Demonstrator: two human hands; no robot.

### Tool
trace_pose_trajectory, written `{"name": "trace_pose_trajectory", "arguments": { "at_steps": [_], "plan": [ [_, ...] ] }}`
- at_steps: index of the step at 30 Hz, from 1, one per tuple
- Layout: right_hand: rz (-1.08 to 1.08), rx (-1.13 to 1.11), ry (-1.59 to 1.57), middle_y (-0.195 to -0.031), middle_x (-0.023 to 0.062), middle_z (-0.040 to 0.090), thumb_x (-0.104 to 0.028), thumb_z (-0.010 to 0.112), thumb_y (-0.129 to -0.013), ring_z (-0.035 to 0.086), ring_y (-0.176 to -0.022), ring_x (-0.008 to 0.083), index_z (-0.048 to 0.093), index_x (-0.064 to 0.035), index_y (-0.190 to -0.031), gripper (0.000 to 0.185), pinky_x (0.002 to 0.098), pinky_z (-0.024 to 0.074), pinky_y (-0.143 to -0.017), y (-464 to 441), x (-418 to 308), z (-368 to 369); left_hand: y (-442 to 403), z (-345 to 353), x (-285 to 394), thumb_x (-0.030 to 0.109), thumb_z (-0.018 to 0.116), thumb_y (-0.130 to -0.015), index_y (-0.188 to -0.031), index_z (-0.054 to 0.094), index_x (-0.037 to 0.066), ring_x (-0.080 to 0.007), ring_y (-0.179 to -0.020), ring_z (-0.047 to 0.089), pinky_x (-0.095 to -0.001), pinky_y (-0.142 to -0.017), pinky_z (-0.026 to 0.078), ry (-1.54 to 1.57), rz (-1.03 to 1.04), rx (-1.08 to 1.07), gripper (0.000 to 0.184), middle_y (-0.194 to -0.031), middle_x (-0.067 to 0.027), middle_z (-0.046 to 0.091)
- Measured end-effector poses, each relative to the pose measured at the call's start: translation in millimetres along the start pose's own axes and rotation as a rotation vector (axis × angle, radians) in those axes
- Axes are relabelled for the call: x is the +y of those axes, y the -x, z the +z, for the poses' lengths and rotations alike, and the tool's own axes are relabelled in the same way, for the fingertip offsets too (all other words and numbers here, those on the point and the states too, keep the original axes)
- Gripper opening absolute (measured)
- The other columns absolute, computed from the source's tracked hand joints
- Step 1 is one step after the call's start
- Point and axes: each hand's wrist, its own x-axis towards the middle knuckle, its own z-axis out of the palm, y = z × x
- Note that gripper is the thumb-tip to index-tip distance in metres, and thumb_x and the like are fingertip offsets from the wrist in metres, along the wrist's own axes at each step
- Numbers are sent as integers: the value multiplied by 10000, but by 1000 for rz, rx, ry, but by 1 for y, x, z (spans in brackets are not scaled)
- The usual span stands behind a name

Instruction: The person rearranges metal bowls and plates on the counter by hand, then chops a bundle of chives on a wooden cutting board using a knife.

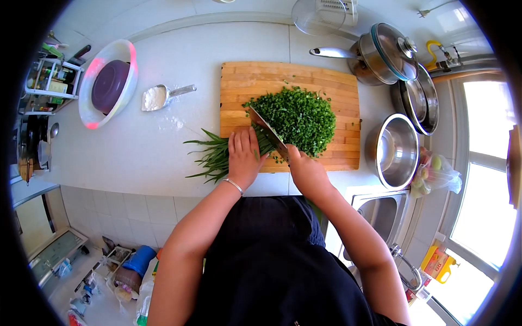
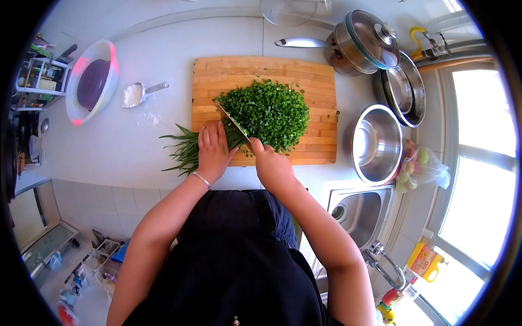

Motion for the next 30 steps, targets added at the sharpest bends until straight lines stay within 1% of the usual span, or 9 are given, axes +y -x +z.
{"name": "trace_pose_trajectory", "arguments": {
  "at_steps": [4, 6, 9, 13, 15, 18, 23, 25, 30],
  "plan": [
    [14, -79, 35, -948, 223, 631, -32, 491, -864, 660, -766, 423, 389, -78, -1281, 431, 492, 540, -649, -24, -7, 6, 1, 8, -1, 384, 676, -819, -1366, 355, -93, -386, -1249, 368, -510, -1128, 229, 10, 8, 12, 795, -1292, -225, 419],
    [-2, -12, -33, -951, 242, 636, -91, 480, -916, 644, -799, 442, 392, -52, -1266, 363, 523, 517, -662, -39, -10, 17, 0, 3, 0, 378, 668, -818, -1345, 404, -77, -369, -1226, 386, -504, -1113, 254, -13, 27, 12, 745, -1267, -209, 444],
    [-7, 18, 5, -971, 237, 637, -106, 485, -928, 649, -786, 438, 386, -61, -1281, 369, 517, 524, -660, -41, -11, 24, 1, 7, 0, 340, 691, -814, -1365, 361, -78, -378, -1248, 371, -504, -1121, 237, 20, 24, 21, 766, -1276, -216, 425],
    [-46, 235, -170, -978, 230, 647, -132, 516, -927, 638, -772, 446, 417, -65, -1267, 360, 518, 525, -658, -33, 4, 20, -8, 8, 2, 334, 687, -819, -1369, 352, -79, -379, -1262, 355, -503, -1123, 230, 51, 5, 31, 765, -1296, -218, 414],
    [-29, 224, -158, -971, 235, 647, -129, 516, -926, 630, -768, 452, 432, -64, -1252, 343, 525, 519, -653, -23, 3, 1, -15, 4, 7, 351, 672, -833, -1377, 332, -94, -381, -1277, 339, -503, -1133, 212, 62, -75, 2, 781, -1315, -226, 401],
    [-61, 129, -96, -943, 224, 646, -117, 514, -918, 630, -760, 440, 422, -62, -1242, 341, 532, 508, -645, -7, 4, -16, -14, -13, 6, 377, 652, -848, -1384, 309, -114, -382, -1279, 337, -502, -1141, 199, 84, -38, -13, 803, -1320, -236, 398],
    [-39, 31, -58, -919, 228, 645, -89, 505, -906, 632, -768, 439, 410, -60, -1244, 352, 533, 508, -650, -3, 6, -10, -10, -1, 4, 397, 646, -850, -1384, 303, -123, -378, -1274, 344, -503, -1143, 198, 31, -21, 45, 821, -1305, -237, 407],
    [-18, -22, -21, -949, 239, 641, -75, 498, -898, 638, -770, 442, 410, -56, -1241, 355, 532, 511, -655, -10, 5, -9, -10, 5, 4, 394, 654, -845, -1383, 309, -118, -376, -1268, 350, -503, -1139, 204, 8, -30, 47, 819, -1296, -233, 413],
    [-16, -24, 20, -991, 245, 626, -55, 504, -879, 654, -768, 436, 396, -57, -1259, 395, 515, 532, -662, -40, -12, 13, -9, 11, 4, 360, 705, -807, -1368, 341, -96, -373, -1239, 370, -508, -1109, 243, 39, -42, 49, 808, -1269, -216, 425]
  ]
}}
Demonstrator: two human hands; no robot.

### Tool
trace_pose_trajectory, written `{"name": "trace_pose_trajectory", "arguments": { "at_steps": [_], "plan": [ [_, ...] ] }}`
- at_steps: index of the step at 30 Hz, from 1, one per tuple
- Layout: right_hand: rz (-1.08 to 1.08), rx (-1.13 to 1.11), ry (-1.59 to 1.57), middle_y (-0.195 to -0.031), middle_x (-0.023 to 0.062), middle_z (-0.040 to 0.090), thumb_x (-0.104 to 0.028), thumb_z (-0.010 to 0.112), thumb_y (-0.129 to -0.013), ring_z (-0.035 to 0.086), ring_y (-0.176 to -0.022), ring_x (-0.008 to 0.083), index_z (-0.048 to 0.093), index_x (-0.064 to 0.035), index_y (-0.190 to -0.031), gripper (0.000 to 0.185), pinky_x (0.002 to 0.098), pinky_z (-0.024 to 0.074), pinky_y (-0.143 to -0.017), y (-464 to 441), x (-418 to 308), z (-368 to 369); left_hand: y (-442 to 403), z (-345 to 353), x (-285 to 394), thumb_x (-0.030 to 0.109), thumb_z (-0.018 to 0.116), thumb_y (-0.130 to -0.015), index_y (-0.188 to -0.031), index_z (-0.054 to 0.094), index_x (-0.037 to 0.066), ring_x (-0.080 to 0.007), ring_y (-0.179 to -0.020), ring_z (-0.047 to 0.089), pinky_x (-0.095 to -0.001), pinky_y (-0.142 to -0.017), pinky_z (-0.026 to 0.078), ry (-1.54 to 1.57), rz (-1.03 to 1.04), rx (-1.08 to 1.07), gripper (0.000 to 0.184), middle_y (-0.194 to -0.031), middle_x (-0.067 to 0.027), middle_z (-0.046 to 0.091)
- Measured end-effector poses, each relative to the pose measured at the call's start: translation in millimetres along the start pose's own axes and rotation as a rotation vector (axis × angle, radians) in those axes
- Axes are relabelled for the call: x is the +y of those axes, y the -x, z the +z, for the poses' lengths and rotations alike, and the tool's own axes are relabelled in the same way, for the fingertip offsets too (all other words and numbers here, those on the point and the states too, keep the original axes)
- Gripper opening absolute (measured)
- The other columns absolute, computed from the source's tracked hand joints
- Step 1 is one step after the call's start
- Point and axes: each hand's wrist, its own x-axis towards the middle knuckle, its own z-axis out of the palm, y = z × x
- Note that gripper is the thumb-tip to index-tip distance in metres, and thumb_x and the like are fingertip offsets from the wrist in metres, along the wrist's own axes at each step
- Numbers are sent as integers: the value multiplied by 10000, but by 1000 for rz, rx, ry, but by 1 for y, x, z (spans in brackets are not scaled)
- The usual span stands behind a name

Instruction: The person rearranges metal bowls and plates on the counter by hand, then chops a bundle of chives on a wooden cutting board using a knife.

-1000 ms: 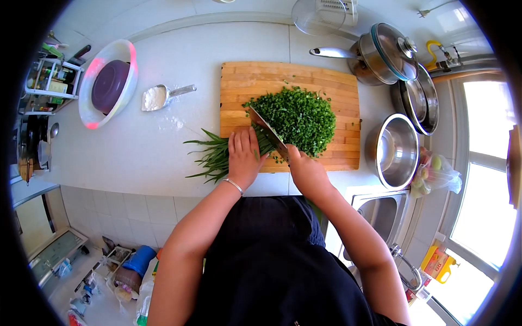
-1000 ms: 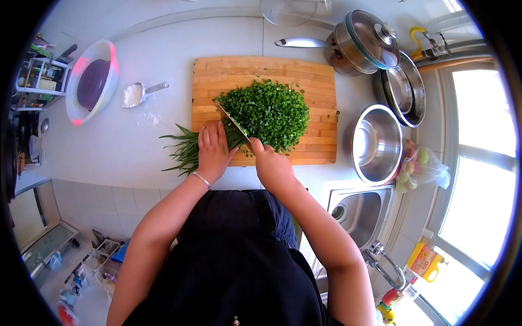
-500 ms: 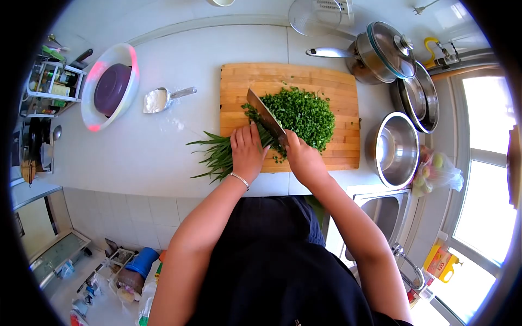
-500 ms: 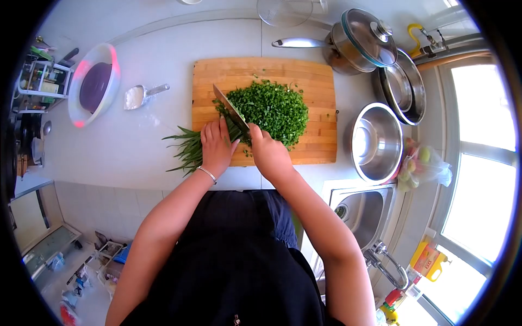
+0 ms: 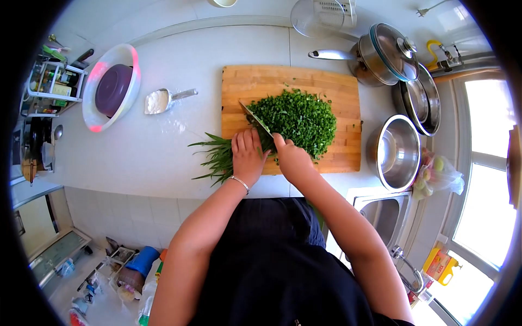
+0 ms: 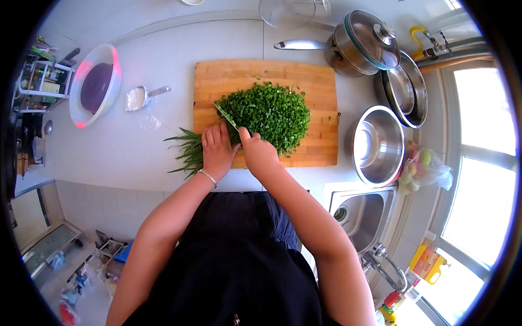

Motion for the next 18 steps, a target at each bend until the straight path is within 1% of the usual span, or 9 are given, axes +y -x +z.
{"name": "trace_pose_trajectory", "arguments": {
  "at_steps": [3, 5, 6, 10, 12, 13, 15, 16, 18],
  "plan": [
    [-20, 38, 20, -986, 230, 623, -61, 524, -875, 661, -771, 428, 394, -58, -1268, 414, 500, 545, -658, -4, 6, 9, -3, -7, -1, 361, 717, -794, -1373, 336, -91, -380, -1236, 373, -510, -1100, 254, 6, 1, -12, 827, -1277, -216, 417],
    [-75, 194, -159, -997, 241, 637, -103, 536, -901, 642, -756, 440, 405, -63, -1276, 399, 523, 520, -631, 1, 16, 8, -2, -21, -2, 369, 719, -793, -1376, 333, -90, -384, -1239, 370, -504, -1097, 261, 60, 21, -28, 836, -1281, -218, 414],
    [-37, 204, -208, -996, 237, 640, -130, 528, -921, 630, -766, 449, 410, -59, -1264, 369, 529, 514, -648, 6, 17, 5, -5, -29, -4, 376, 721, -792, -1380, 330, -90, -387, -1242, 367, -498, -1094, 269, 113, 28, -45, 846, -1286, -221, 410],
    [-34, 225, -250, -993, 238, 640, -124, 521, -924, 619, -772, 461, 413, -64, -1252, 351, 544, 496, -681, 19, 20, -12, -6, -38, -16, 382, 719, -800, -1377, 339, -100, -390, -1225, 395, -466, -1073, 315, 157, 63, -78, 842, -1287, -239, 416],
    [-35, 235, -248, -981, 241, 641, -122, 520, -925, 619, -771, 460, 413, -65, -1252, 348, 545, 494, -675, 22, 22, -15, -8, -37, -24, 349, 685, -843, -1351, 385, -103, -383, -1194, 436, -434, -1030, 369, 211, 124, -23, 744, -1291, -238, 427],
    [-40, 240, -246, -968, 244, 643, -121, 519, -926, 619, -770, 459, 414, -67, -1251, 346, 547, 492, -668, 23, 22, -16, -9, -35, -25, 349, 685, -843, -1351, 385, -103, -383, -1194, 436, -434, -1030, 369, 211, 128, -21, 744, -1291, -238, 427],
    [-36, 236, -248, -957, 248, 642, -119, 518, -926, 619, -770, 458, 414, -66, -1251, 346, 547, 490, -663, 26, 19, -19, -10, -30, -29, 240, 681, -853, -1281, 497, -63, -373, -1091, 507, -425, -946, 429, 159, 161, 57, 555, -1226, -221, 481],
    [-33, 230, -249, -946, 253, 642, -116, 518, -925, 618, -770, 458, 413, -65, -1251, 346, 547, 488, -658, 26, 18, -21, -11, -28, -30, 240, 681, -853, -1281, 497, -63, -373, -1091, 507, -425, -946, 429, 157, 162, 59, 555, -1226, -221, 481],
    [-29, 213, -239, -937, 256, 642, -120, 522, -923, 617, -773, 462, 412, -62, -1250, 350, 548, 487, -662, 27, 15, -20, -14, -25, -32, 130, 692, -831, -1199, 582, -16, -348, -988, 550, -420, -864, 459, 233, 110, 113, 411, -1091, -180, 558]
  ]
}}
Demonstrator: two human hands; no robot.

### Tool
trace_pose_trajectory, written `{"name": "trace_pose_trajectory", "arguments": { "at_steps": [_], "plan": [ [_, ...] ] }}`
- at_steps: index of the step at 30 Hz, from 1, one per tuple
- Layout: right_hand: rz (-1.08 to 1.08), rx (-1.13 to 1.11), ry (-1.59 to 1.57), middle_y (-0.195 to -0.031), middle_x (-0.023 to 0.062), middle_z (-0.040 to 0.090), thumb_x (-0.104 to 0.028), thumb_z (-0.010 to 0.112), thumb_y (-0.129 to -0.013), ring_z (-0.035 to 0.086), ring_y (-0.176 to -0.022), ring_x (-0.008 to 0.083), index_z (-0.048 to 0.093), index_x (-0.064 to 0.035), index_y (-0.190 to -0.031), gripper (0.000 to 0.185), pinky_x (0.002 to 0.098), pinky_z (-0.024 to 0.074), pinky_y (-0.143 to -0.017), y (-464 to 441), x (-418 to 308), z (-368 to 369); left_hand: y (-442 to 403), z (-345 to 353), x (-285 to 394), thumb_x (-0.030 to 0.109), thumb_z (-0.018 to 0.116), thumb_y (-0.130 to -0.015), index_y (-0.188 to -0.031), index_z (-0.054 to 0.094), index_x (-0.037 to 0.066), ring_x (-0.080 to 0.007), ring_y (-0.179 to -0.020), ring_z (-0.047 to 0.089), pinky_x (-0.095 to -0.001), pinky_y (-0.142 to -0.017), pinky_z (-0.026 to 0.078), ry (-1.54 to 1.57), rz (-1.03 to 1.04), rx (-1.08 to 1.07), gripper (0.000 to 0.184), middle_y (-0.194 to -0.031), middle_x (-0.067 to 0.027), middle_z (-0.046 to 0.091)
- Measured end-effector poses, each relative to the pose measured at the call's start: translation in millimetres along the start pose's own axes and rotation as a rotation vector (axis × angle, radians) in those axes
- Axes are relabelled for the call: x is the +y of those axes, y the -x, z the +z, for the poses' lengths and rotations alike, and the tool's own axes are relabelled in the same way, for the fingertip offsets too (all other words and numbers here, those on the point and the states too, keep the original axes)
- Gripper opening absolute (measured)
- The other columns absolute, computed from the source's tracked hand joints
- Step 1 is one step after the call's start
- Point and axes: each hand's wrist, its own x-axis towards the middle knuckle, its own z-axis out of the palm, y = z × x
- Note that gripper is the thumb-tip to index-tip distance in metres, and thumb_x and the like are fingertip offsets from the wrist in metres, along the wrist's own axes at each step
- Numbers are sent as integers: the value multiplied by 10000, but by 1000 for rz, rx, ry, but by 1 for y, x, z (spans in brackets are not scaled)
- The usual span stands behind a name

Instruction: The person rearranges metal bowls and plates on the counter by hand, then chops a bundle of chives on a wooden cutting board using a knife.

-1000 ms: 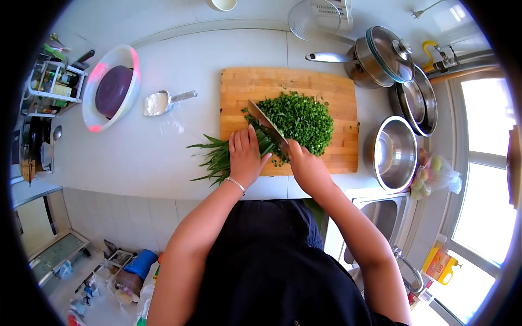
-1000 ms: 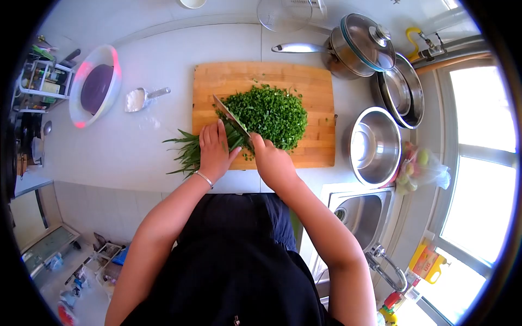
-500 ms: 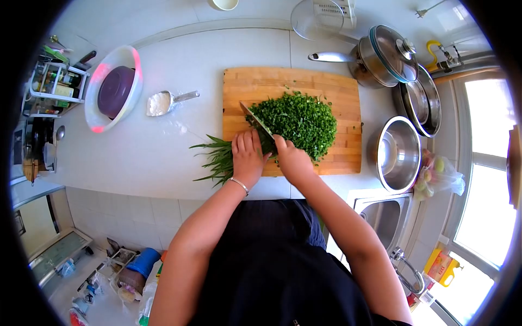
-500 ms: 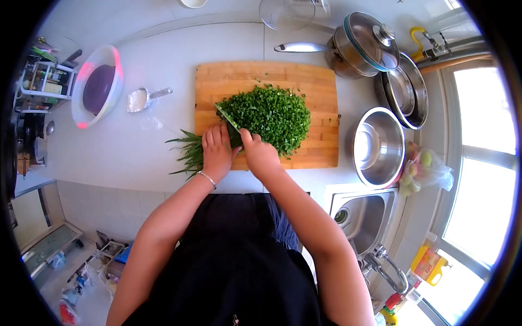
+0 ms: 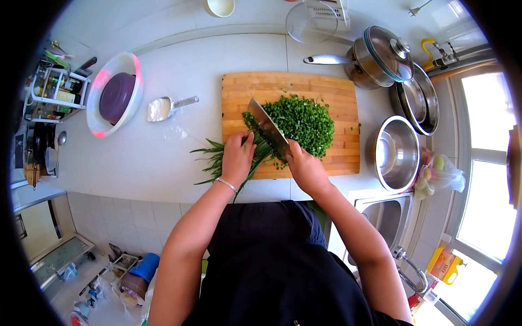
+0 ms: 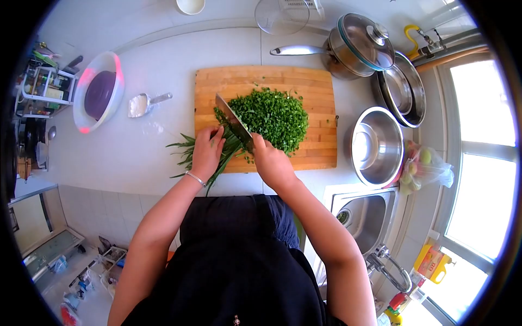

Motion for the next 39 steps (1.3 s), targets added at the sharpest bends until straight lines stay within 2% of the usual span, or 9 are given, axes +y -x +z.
{"name": "trace_pose_trajectory", "arguments": {
  "at_steps": [4, 9, 12, 13, 15, 22, 32, 34, 39],
  "plan": [
    [-31, -36, -35, -895, 264, 640, -130, 528, -916, 611, -782, 472, 409, -50, -1241, 356, 552, 481, -675, 1, 2, 4, -3, 3, -2, 67, 717, -787, -1154, 617, 17, -326, -909, 573, -410, -804, 470, 131, -51, 89, 384, -955, -144, 595],
    [3, -98, -39, -869, 275, 634, -121, 521, -908, 606, -782, 477, 402, -40, -1218, 341, 561, 473, -684, -3, 6, 9, -11, 2, -1, 63, 738, -758, -889, 610, 19, -320, -911, 569, -402, -796, 466, 244, -180, 125, 188, -912, -119, 593],
    [5, -114, -25, -867, 280, 632, -114, 519, -905, 605, -780, 479, 399, -39, -1204, 331, 566, 469, -682, -5, 7, 11, -15, -5, -4, 75, 752, -737, -825, 579, 26, -315, -910, 566, -400, -791, 465, 224, -38, 109, 200, -926, -108, 582],
    [3, -115, -13, -868, 281, 633, -113, 519, -904, 604, -780, 479, 398, -39, -1199, 328, 567, 468, -681, -5, 7, 11, -15, -4, -8, 75, 752, -737, -825, 579, 26, -315, -910, 566, -400, -791, 465, 225, -36, 106, 200, -926, -108, 582],
    [8, -113, -23, -868, 280, 633, -114, 520, -903, 604, -781, 480, 399, -39, -1197, 326, 568, 468, -681, -5, 8, 12, -14, -2, -15, 87, 760, -718, -868, 592, 38, -307, -911, 564, -393, -797, 466, 222, 185, 21, 231, -947, -101, 568],
    [32, -110, -8, -877, 271, 638, -112, 525, -902, 609, -788, 472, 412, -39, -1190, 317, 558, 475, -673, -5, 11, 16, -2, -7, -2, 169, 810, -664, -886, 600, 73, -343, -993, 499, -423, -848, 458, 223, 270, -43, 320, -1047, -132, 496],
    [-37, -5, 120, -884, 194, 636, -56, 485, -873, 653, -700, 403, 420, -66, -1264, 396, 493, 533, -604, 10, -7, 0, 1, 4, -3, 114, 783, -667, -852, 563, 75, -325, -974, 505, -420, -835, 452, 250, 160, -15, 290, -1000, -116, 523],
    [28, -131, 199, -938, 204, 645, -73, 490, -897, 649, -769, 412, 445, -60, -1236, 343, 508, 522, -651, 10, -12, -2, -1, 7, -5, 116, 786, -657, -860, 560, 82, -321, -968, 505, -418, -836, 441, 247, 163, -18, 306, -1004, -108, 527],
    [54, -180, 256, -914, 194, 628, -28, 494, -859, 661, -749, 402, 428, -74, -1242, 391, 480, 539, -620, 7, -19, 3, 0, 8, -6, 113, 783, -646, -864, 548, 86, -321, -966, 501, -414, -847, 422, 218, 159, -15, 321, -1002, -105, 528]
  ]
}}
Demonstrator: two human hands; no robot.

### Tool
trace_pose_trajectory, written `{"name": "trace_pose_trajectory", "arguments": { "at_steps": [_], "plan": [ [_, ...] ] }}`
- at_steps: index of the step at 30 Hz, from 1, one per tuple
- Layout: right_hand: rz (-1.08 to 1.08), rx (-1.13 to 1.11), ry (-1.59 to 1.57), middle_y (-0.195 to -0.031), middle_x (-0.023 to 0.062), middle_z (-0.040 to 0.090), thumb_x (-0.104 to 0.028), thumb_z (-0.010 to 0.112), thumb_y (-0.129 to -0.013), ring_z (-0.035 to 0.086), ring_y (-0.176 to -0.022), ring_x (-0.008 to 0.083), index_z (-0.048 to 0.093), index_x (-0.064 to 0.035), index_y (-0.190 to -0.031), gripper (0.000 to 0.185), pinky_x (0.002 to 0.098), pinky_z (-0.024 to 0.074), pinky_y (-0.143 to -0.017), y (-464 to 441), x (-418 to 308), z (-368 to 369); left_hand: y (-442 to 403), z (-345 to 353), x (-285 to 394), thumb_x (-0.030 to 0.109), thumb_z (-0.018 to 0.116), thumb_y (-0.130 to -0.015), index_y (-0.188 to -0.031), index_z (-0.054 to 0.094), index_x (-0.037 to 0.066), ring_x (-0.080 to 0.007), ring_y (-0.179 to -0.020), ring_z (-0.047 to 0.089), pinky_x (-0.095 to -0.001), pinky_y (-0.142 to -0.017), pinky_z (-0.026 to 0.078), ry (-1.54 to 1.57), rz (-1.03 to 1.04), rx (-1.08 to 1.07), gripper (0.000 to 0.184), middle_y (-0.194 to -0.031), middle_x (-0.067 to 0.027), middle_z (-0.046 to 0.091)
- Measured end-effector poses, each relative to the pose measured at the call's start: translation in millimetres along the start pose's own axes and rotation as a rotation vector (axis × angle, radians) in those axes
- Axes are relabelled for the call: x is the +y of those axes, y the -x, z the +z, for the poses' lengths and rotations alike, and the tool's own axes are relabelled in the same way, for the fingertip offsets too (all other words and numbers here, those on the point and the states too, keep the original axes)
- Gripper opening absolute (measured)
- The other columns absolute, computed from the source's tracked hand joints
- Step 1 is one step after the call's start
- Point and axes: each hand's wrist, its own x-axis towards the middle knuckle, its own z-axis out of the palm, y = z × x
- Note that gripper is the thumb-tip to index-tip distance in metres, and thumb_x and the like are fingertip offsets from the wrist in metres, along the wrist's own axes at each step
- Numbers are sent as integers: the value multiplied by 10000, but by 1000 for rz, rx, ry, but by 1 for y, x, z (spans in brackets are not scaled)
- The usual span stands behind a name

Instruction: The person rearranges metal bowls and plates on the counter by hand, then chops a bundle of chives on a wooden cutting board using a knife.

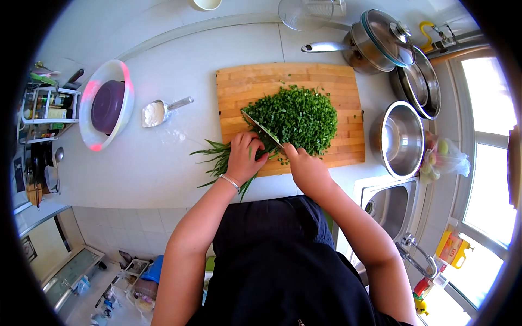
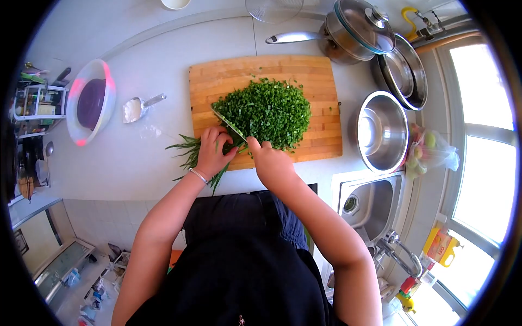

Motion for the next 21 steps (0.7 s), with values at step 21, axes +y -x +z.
{"name": "trace_pose_trajectory", "arguments": {
  "at_steps": [21],
  "plan": [
    [16, -112, -4, -922, 207, 634, -8, 455, -866, 648, -822, 420, 406, -59, -1250, 391, 512, 520, -702, -5, -3, -10, -3, 1, -5, 113, 779, -642, -838, 538, 79, -319, -978, 497, -416, -862, 424, 66, -16, -19, 312, -986, -111, 518]
  ]
}}
